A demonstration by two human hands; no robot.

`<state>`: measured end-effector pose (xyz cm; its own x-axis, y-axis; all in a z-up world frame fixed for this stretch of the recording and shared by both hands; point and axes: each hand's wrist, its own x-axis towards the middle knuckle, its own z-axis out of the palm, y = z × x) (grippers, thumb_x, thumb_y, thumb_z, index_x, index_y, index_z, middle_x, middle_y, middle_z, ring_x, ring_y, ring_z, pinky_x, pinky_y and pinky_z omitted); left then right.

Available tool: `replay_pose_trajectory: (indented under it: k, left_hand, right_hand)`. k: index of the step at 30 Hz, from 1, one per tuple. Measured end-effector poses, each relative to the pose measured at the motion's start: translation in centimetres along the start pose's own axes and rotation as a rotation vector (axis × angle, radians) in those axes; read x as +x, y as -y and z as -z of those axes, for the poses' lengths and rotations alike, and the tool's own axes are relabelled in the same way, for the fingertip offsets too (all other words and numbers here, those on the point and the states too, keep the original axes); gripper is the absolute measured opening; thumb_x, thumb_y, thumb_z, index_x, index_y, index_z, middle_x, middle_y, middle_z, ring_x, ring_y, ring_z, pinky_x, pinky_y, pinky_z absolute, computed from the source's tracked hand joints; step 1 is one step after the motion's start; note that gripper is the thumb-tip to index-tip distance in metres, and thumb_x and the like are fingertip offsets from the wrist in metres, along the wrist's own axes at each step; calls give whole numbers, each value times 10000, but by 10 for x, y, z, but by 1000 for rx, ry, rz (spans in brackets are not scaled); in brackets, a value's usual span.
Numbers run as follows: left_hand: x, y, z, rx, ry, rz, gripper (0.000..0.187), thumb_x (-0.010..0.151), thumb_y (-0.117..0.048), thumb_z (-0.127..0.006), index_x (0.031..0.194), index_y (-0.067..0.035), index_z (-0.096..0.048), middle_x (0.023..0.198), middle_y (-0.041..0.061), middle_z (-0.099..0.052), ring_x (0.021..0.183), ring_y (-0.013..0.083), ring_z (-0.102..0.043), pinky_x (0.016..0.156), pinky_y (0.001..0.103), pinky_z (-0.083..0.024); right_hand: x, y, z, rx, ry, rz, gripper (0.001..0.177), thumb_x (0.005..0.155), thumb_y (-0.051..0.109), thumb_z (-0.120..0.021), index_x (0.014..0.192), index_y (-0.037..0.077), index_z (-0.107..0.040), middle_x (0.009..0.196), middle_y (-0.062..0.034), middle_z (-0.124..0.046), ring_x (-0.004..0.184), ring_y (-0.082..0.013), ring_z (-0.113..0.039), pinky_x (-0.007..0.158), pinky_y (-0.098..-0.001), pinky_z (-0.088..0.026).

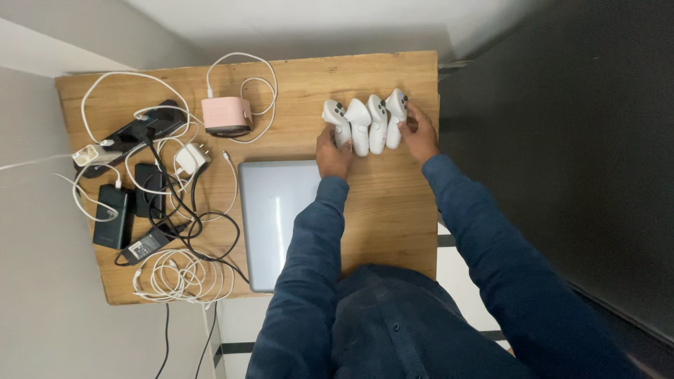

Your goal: The person organizes several electronic devices and accessories on a wooden table. They handle white game controllers, a pink VR headset, a laptop, and multiple power adapters with cables, arranging them in neat rows and coiling the cables.

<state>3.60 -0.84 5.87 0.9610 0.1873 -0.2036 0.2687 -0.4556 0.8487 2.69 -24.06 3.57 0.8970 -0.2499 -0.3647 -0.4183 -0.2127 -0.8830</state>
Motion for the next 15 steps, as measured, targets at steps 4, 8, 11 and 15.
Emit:
replay_pose_trajectory:
  k: [4,8,11,15]
  left_hand:
    - [-1,0,-2,42,-16,-30,652,772,-40,-829,1364,-7,-557,1275,206,-622,1187,364,-622,1018,421,-509]
    - [-1,2,1,65,14,-39,692,772,-48,-829,1389,-2,-520,1298,214,-595,1215,378,-583,1052,433,-482]
    - [-4,4,6,86,0,-116,737,752,-58,-842,1396,17,-491,1306,234,-572,1232,406,-546,1061,453,-453]
    - [-6,4,10,66,58,-95,703,789,-88,-814,1415,-2,-506,1296,221,-588,1237,392,-562,1075,441,-464]
  right_hand:
    - [-5,-5,2,-55,-32,115,554,960,76,-702,1478,71,-506,1363,-117,-636,1124,-198,-670,933,-330,-570]
    - [-6,-16,4,-156,-73,101,542,942,81,-704,1462,83,-547,1325,-136,-630,1058,-227,-669,904,-332,-561]
    - [-4,-25,5,-213,-98,192,499,946,81,-714,1427,70,-582,1303,-150,-624,1103,-241,-666,923,-332,-559]
    - [-4,-38,3,-279,-135,242,499,938,67,-737,1421,69,-610,1280,-145,-643,1140,-252,-648,936,-357,-544]
